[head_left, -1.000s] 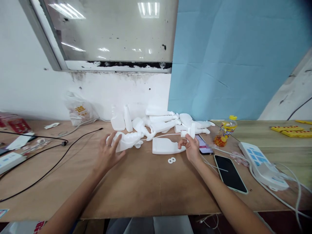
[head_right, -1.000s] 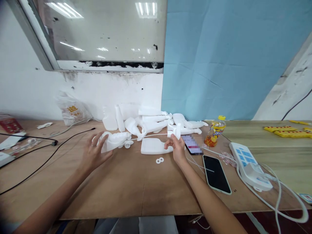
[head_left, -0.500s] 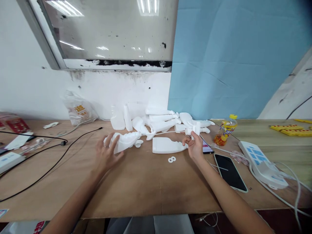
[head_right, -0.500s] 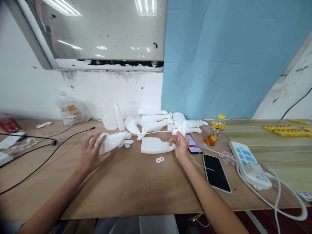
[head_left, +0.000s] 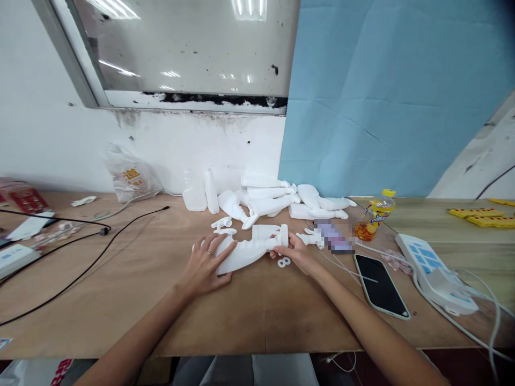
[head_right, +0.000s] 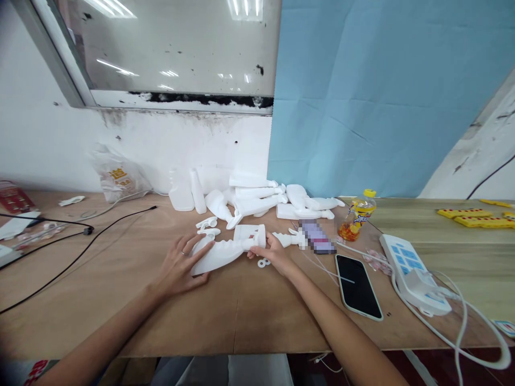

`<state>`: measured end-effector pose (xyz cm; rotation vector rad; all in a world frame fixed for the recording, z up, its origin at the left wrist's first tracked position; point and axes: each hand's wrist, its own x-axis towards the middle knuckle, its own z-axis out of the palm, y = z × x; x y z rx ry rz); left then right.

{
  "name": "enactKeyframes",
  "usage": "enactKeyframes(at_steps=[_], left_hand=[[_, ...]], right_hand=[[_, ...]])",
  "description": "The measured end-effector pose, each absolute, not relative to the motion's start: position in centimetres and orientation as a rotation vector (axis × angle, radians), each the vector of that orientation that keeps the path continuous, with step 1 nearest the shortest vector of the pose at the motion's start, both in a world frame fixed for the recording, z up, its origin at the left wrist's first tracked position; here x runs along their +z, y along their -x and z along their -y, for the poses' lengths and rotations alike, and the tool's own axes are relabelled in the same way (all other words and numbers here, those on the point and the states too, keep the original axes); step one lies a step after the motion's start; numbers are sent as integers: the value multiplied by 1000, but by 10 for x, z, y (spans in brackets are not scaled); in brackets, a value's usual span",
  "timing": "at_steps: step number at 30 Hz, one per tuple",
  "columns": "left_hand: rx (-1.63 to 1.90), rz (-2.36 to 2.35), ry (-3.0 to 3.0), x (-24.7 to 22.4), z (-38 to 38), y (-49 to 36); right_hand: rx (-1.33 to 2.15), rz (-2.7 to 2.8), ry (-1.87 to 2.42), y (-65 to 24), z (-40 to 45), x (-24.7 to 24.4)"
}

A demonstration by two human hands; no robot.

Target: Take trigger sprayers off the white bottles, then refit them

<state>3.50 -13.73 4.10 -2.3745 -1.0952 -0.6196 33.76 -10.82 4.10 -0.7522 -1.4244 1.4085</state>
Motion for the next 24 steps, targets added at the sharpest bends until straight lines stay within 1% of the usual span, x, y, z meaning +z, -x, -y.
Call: enactKeyframes(at_steps=[8, 24], left_hand=[[-599, 1087, 2387, 39, 140, -37], [-672, 1103, 2414, 39, 142, -36]], right_hand=[[1124, 1554, 889, -331, 108, 32], [1084, 1557, 897, -326, 116, 36]])
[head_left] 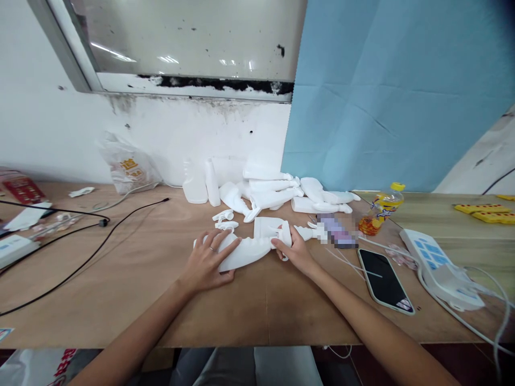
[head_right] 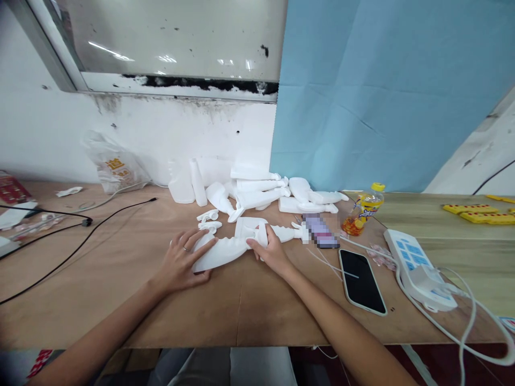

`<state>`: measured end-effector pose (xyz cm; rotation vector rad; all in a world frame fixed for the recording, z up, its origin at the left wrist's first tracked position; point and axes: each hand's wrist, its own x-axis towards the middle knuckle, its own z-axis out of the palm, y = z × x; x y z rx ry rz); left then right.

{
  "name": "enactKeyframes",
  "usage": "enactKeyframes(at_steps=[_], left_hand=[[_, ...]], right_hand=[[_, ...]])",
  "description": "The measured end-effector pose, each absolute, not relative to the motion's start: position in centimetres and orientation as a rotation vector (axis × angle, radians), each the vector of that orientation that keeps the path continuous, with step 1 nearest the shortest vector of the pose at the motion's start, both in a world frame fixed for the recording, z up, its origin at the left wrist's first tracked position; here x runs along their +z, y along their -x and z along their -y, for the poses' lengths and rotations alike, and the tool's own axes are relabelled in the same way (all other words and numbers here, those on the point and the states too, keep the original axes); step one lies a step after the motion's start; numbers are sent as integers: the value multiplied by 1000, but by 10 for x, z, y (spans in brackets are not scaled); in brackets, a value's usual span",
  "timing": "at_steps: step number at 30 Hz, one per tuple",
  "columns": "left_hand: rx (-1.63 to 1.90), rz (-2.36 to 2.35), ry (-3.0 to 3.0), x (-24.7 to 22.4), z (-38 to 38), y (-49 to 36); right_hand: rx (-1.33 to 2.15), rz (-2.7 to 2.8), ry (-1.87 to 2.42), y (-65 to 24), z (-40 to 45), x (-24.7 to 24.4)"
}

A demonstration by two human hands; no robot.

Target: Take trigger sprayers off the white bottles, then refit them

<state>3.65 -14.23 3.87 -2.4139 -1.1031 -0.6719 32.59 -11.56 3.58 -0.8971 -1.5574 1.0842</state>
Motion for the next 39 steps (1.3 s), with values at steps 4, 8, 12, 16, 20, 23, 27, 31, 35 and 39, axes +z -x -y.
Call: enactKeyframes(at_steps=[4, 8, 12, 16, 20, 23, 27, 31, 35, 39], left_hand=[[-663, 1123, 2427, 38, 142, -36], [-706, 1088, 2401, 34, 142, -32], [-709, 1098, 2355, 37, 145, -37], [-649, 1158, 2383, 50, 150, -64], [-641, 1079, 2428, 51, 148, -94], [-711, 1044, 2404, 46, 143, -101], [-724, 1056, 2382, 45, 140, -99], [-734, 1042, 2394, 56, 142, -100], [-807, 963, 2342, 69, 142, -93], [-921, 972, 2306, 60, 136, -79]], right_hand=[[1081, 1585, 887, -328, 116, 42], [1129, 1511, 931, -324, 119, 41], [1166, 1444, 898, -317, 122, 36], [1270, 1482, 894, -307, 126, 35], [1313, 1527, 859, -298, 130, 34], [1305, 1560, 822, -297, 132, 34], [1338, 1549, 801, -296, 134, 37], [1375, 1519, 743, -296, 131, 40], [1244, 1282, 766, -321, 109, 49], [986, 839, 723, -373, 73, 64]])
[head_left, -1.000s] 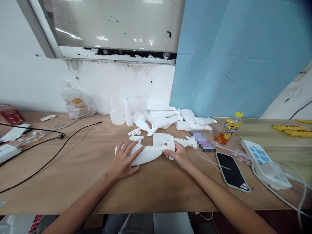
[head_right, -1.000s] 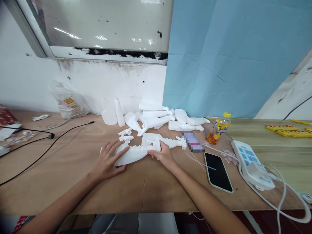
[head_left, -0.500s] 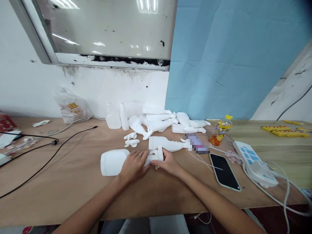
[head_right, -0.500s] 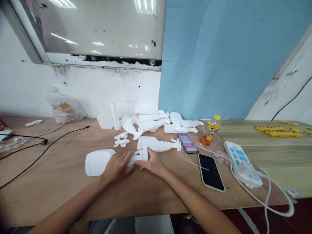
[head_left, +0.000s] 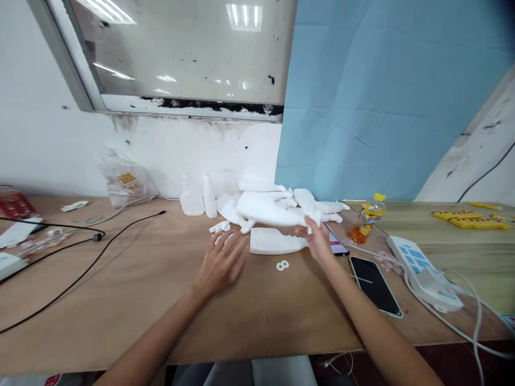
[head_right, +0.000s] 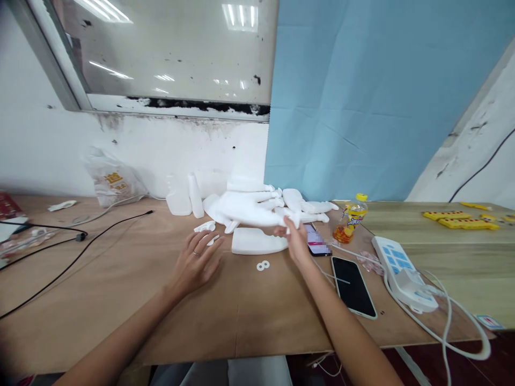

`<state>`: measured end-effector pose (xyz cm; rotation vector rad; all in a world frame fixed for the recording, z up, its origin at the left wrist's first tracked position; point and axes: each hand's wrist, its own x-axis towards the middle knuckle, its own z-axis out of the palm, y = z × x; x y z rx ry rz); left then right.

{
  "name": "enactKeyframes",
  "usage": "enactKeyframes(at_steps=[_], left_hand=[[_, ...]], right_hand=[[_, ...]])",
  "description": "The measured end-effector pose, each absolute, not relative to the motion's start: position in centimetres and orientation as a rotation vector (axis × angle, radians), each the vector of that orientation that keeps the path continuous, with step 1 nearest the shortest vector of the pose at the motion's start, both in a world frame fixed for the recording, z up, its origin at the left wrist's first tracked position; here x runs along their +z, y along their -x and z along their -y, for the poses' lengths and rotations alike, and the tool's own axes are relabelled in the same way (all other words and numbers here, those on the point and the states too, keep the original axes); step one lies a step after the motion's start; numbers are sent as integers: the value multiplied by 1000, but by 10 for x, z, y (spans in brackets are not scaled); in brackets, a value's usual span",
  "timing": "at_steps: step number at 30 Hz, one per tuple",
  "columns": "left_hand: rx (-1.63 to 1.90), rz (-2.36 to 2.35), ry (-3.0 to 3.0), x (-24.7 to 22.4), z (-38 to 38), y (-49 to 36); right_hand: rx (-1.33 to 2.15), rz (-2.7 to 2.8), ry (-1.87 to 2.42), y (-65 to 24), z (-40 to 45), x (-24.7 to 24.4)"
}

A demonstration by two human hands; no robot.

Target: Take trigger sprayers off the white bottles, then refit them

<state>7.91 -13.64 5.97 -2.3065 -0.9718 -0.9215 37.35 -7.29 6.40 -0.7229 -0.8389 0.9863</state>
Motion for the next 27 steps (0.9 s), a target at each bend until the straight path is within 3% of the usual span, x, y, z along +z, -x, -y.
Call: enactKeyframes(at_steps=[9, 27], left_hand=[[-829, 1004, 2652, 29, 141, -100], [-780, 1618, 2333, 7, 74, -34]], right_hand=[[890, 317, 769, -442, 30, 52], [1012, 622, 858, -433, 37, 40]])
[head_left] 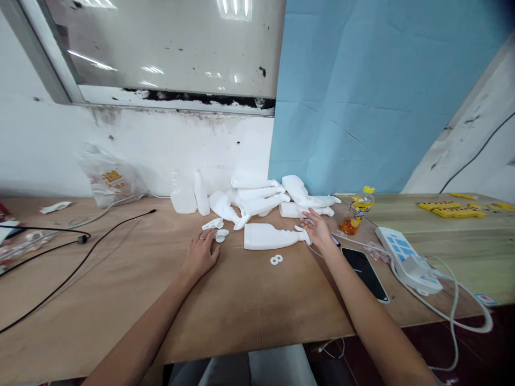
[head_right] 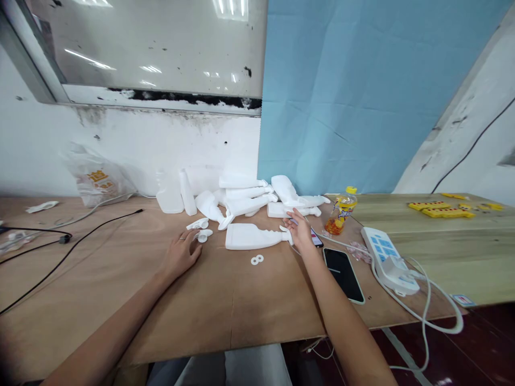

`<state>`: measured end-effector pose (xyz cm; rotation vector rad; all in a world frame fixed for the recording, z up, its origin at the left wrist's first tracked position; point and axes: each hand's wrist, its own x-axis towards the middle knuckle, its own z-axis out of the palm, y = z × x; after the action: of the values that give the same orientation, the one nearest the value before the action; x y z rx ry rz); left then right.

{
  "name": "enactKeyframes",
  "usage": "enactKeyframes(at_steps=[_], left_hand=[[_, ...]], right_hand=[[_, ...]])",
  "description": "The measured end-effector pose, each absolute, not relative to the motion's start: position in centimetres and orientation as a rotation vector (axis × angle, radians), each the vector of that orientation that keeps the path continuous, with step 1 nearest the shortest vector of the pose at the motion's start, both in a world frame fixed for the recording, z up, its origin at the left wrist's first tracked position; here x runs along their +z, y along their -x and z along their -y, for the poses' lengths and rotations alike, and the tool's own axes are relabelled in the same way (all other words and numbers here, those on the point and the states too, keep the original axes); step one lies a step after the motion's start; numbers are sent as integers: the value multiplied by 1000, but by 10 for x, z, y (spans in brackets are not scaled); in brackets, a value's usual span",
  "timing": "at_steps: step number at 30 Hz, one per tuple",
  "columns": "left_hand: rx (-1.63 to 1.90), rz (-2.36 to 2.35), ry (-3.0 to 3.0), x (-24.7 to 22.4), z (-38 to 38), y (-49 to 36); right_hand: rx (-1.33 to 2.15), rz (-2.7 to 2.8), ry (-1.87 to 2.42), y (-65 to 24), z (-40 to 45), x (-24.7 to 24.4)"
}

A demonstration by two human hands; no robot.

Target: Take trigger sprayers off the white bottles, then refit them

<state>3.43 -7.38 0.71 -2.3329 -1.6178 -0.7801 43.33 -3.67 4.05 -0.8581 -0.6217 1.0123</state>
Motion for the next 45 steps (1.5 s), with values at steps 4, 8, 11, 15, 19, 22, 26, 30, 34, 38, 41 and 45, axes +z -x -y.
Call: enactKeyframes(at_steps=[4, 8, 11, 15, 19, 22, 26, 30, 34, 38, 41, 45], left_hand=[[-721, 1639, 2345, 6, 74, -35], [-727, 1636, 2343, 8, 73, -34], [-710, 1595, 2405, 8, 77, -32], [-731, 1549, 2543, 9, 95, -38], [-897, 1598, 2746, 13, 124, -57], [-1022, 1665, 2924, 17, 140, -71], [-1144, 1645, 3030, 20, 144, -80], [-1179, 1611, 3053, 20, 142, -81], [-1181, 1587, 3052, 18, 144, -81], [-1067, 1589, 3039, 15, 145, -81], [-924, 1448, 3017, 18, 146, -80], [-781, 1206, 2957, 26, 147, -79]], right_hand=[[971, 766, 894, -429, 49, 50], [1066, 1294, 995, -412, 74, 64], [1085, 1998, 1187, -392, 90, 63], [789, 2406, 1351, -375, 95, 51], [765, 2406, 1355, -370, 94, 44], [768, 2241, 1184, -361, 98, 43], [593, 2066, 908, -336, 110, 36], [446, 2118, 710, -317, 122, 33], [468, 2275, 582, -314, 128, 36], [460, 2299, 630, -317, 128, 37], [408, 2340, 660, -318, 127, 36], [323, 2404, 668, -315, 130, 39]])
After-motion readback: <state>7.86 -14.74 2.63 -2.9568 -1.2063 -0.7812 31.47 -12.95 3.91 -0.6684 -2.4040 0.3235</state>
